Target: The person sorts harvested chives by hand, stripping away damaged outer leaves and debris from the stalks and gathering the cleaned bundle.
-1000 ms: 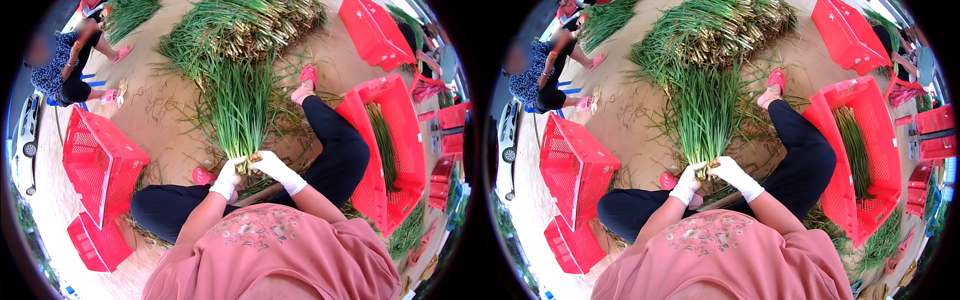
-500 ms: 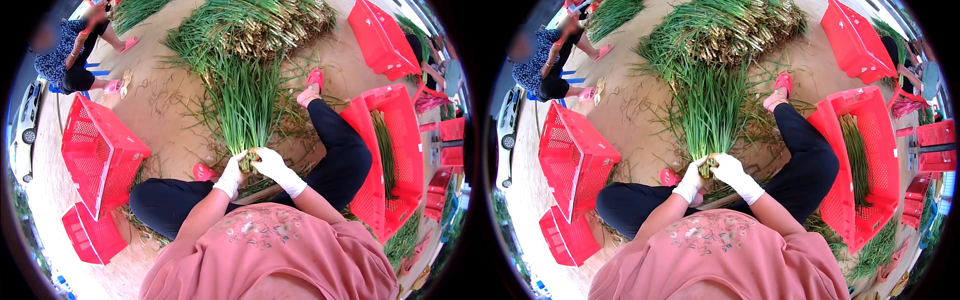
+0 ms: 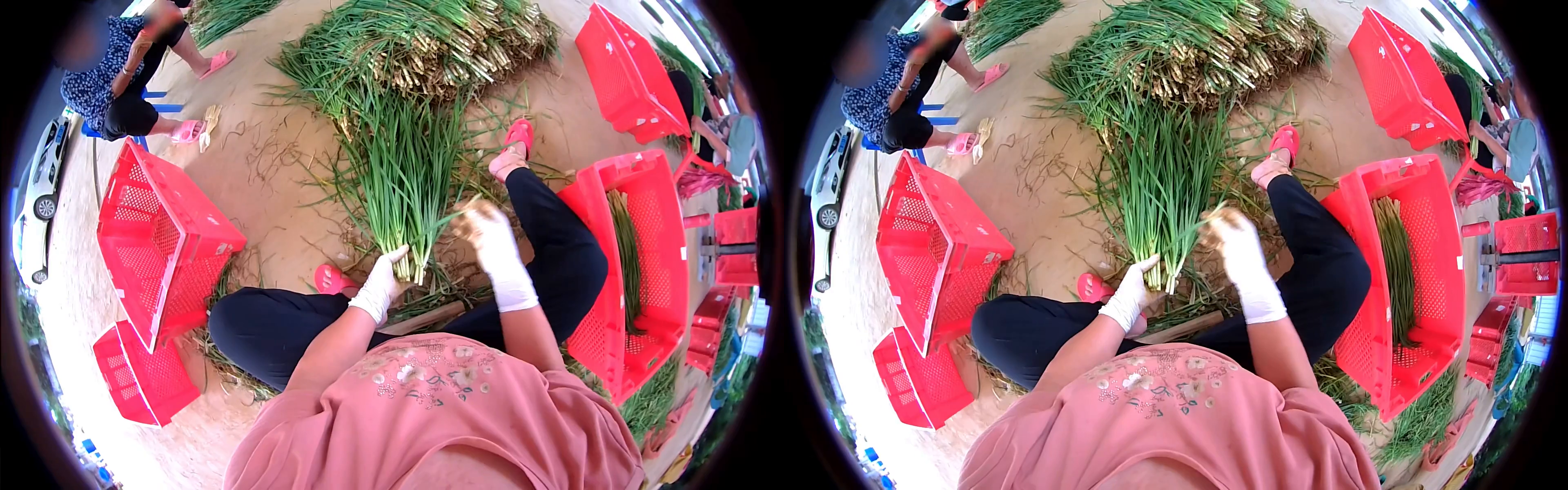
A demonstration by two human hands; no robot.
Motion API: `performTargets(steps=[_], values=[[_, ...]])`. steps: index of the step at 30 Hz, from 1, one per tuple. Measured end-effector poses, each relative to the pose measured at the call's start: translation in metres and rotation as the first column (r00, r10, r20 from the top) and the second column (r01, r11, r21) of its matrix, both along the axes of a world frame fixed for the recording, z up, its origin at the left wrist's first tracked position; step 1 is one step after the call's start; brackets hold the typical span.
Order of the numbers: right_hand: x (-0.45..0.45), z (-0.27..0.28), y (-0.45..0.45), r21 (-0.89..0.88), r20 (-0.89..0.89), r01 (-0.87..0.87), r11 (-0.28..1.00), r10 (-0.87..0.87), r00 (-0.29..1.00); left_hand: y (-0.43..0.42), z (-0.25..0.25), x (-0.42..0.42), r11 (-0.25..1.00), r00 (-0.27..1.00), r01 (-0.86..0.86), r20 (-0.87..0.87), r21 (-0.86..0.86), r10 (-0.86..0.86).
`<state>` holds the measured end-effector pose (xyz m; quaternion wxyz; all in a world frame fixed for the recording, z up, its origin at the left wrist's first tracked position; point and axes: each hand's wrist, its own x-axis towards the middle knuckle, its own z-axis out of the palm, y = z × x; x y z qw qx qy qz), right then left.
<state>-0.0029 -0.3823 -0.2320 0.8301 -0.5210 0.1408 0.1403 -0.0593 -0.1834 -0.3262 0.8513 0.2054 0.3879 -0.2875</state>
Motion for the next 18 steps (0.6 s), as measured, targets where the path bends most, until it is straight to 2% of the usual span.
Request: performTargets(steps=[1,2,4,5,6,8,9,10,11,12,13,14,15,16,17,18], values=[[0.006,0.027,-0.01,0.105,0.024,0.09,0.99,-0.093,0.995,0.002,-0.002,-0.001,1.0,1.0,0.016,0.027,-0.018,-0.015],[0.015,0.024,-0.033,0.126,0.164,0.168,0.978,-0.188,0.968,0.004,-0.005,0.0,1.0,1.0,0.013,0.028,-0.018,-0.013],[0.028,0.069,-0.068,0.269,0.281,0.358,0.894,-0.429,0.858,0.006,-0.012,-0.001,0.996,0.996,0.07,0.056,-0.061,-0.067],[0.027,0.094,-0.075,0.255,0.386,0.516,0.818,-0.576,0.721,0.006,-0.011,-0.002,0.996,0.997,0.059,0.061,-0.066,-0.055],[0.03,0.095,-0.095,0.218,0.531,0.625,0.75,-0.628,0.569,0.005,-0.013,-0.002,0.996,0.996,0.062,0.064,-0.067,-0.058],[0.029,0.111,-0.099,0.317,0.603,0.72,0.617,-0.717,0.349,0.005,-0.016,-0.001,0.995,0.994,0.073,0.089,-0.063,-0.067],[0.029,0.109,-0.097,0.231,0.628,0.769,0.596,-0.695,0.351,0.004,-0.017,-0.002,0.996,0.992,0.084,0.103,-0.042,-0.079],[0.031,0.095,-0.092,0.084,0.622,0.788,0.61,-0.65,0.437,0.003,-0.017,-0.001,0.995,0.991,0.087,0.108,-0.042,-0.082],[0.03,0.064,-0.082,-0.094,0.543,0.736,0.67,-0.586,0.602,0.003,-0.018,-0.001,0.996,0.992,0.089,0.087,-0.028,-0.086],[0.028,0.024,-0.066,-0.252,0.374,0.598,0.761,-0.494,0.785,0.003,-0.018,-0.001,0.995,0.993,0.098,0.065,-0.011,-0.097],[0.024,-0.024,-0.045,-0.302,0.107,0.372,0.877,-0.357,0.928,0.002,-0.014,-0.001,0.996,0.994,0.088,0.069,0.0,-0.088],[0.015,-0.072,-0.023,-0.205,-0.184,0.145,0.968,-0.184,0.966,0.001,-0.015,-0.002,0.995,0.992,0.1,0.074,0.004,-0.1],[0.001,-0.11,-0.002,0.012,-0.411,0.025,1.0,-0.018,0.911,0.003,-0.017,-0.003,0.995,0.991,0.095,0.094,-0.038,-0.092],[-0.012,-0.132,0.016,0.205,-0.539,0.008,0.979,0.106,0.835,0.004,-0.017,-0.002,0.993,0.99,0.09,0.118,-0.079,-0.081],[-0.023,-0.14,0.031,0.31,-0.62,0.012,0.951,0.193,0.76,0.006,-0.014,-0.003,0.977,0.989,0.079,0.135,-0.198,-0.053],[-0.029,-0.105,0.048,0.245,-0.721,-0.068,0.967,0.229,0.655,0.006,-0.003,-0.004,0.989,0.993,0.062,0.104,-0.138,-0.048]])
